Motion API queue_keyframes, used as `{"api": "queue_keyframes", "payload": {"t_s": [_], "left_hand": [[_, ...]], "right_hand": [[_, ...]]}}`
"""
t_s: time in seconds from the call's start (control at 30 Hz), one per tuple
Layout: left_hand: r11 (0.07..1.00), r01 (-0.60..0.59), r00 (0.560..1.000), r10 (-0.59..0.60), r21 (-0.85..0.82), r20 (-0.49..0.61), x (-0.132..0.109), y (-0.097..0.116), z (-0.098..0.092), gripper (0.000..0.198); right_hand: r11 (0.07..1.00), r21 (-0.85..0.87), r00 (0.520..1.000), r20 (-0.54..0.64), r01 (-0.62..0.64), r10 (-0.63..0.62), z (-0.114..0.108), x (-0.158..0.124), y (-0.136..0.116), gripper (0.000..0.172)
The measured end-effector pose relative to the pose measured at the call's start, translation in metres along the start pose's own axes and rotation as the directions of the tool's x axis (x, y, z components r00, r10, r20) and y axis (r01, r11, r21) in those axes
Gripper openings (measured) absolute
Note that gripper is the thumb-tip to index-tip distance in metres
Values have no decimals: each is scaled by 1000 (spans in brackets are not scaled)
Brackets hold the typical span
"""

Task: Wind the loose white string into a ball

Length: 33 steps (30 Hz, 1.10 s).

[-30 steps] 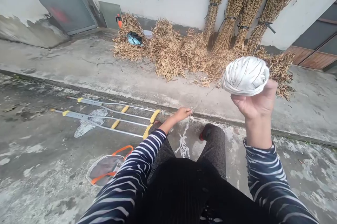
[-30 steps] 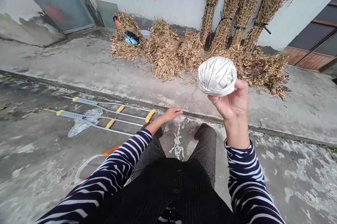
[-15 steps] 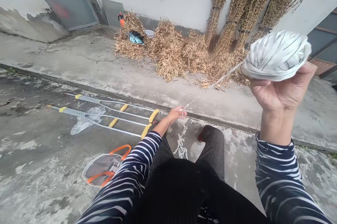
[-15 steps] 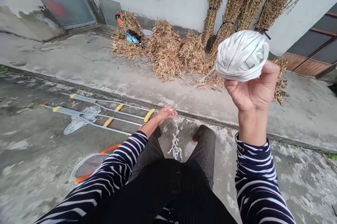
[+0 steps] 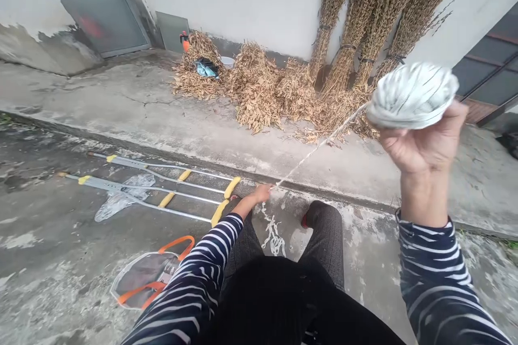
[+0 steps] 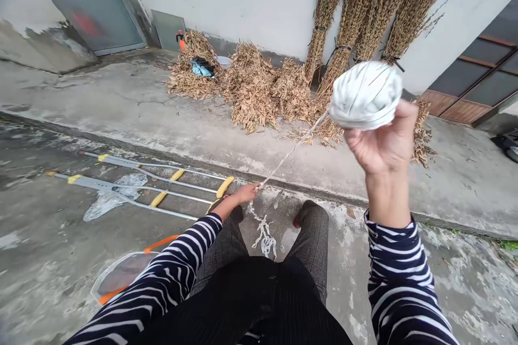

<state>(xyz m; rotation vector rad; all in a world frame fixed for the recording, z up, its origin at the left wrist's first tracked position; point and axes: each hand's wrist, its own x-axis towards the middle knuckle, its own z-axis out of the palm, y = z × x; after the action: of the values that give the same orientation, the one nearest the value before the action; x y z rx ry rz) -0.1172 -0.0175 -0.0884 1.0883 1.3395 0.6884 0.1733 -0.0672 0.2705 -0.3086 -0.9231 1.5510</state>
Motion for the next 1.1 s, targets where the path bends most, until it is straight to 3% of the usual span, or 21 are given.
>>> {"api": "queue_keyframes", "payload": {"t_s": [0.1,0.17,0.23,0.3,0.4,0.53,0.67,0.83,0.97,1.1], "left_hand": [[993,-117,993,117,9,34,-11,45,9,35],[964,-261,961,264,-40,81,-23,86,17,43],[857,-496,855,511,-141,94,-36,129,26,45],[736,-631,746,662,-244,69,-47,166,33,44],[646,-684,673,738,-338,46,-56,196,42,42],[644,-675,668,741,-359,74,-57,200,47,36],[653,-713,653,751,-257,99,-57,197,42,28],[703,-671,698,706,-235,121,-55,188,31,20],[737,-633,725,672,-238,154,-52,165,29,21],[803,-568,785,594,-181,175,-46,123,27,27]], "right_hand": [[985,-156,996,-62,-70,61,-4,-5,32,45],[968,-197,986,-84,-158,144,-11,-8,51,43],[951,-190,970,-71,-243,234,-21,-7,64,43],[938,-160,951,-29,-308,307,-33,-5,74,46],[919,-126,924,25,-375,381,-49,0,81,45],[901,-157,903,88,-405,421,-63,2,80,43],[887,-227,901,70,-403,428,-67,-1,75,51],[895,-256,922,38,-365,386,-67,-4,70,54],[931,-194,941,82,-308,328,-66,-3,69,52],[949,-139,956,38,-283,291,-60,-5,66,46]]}}
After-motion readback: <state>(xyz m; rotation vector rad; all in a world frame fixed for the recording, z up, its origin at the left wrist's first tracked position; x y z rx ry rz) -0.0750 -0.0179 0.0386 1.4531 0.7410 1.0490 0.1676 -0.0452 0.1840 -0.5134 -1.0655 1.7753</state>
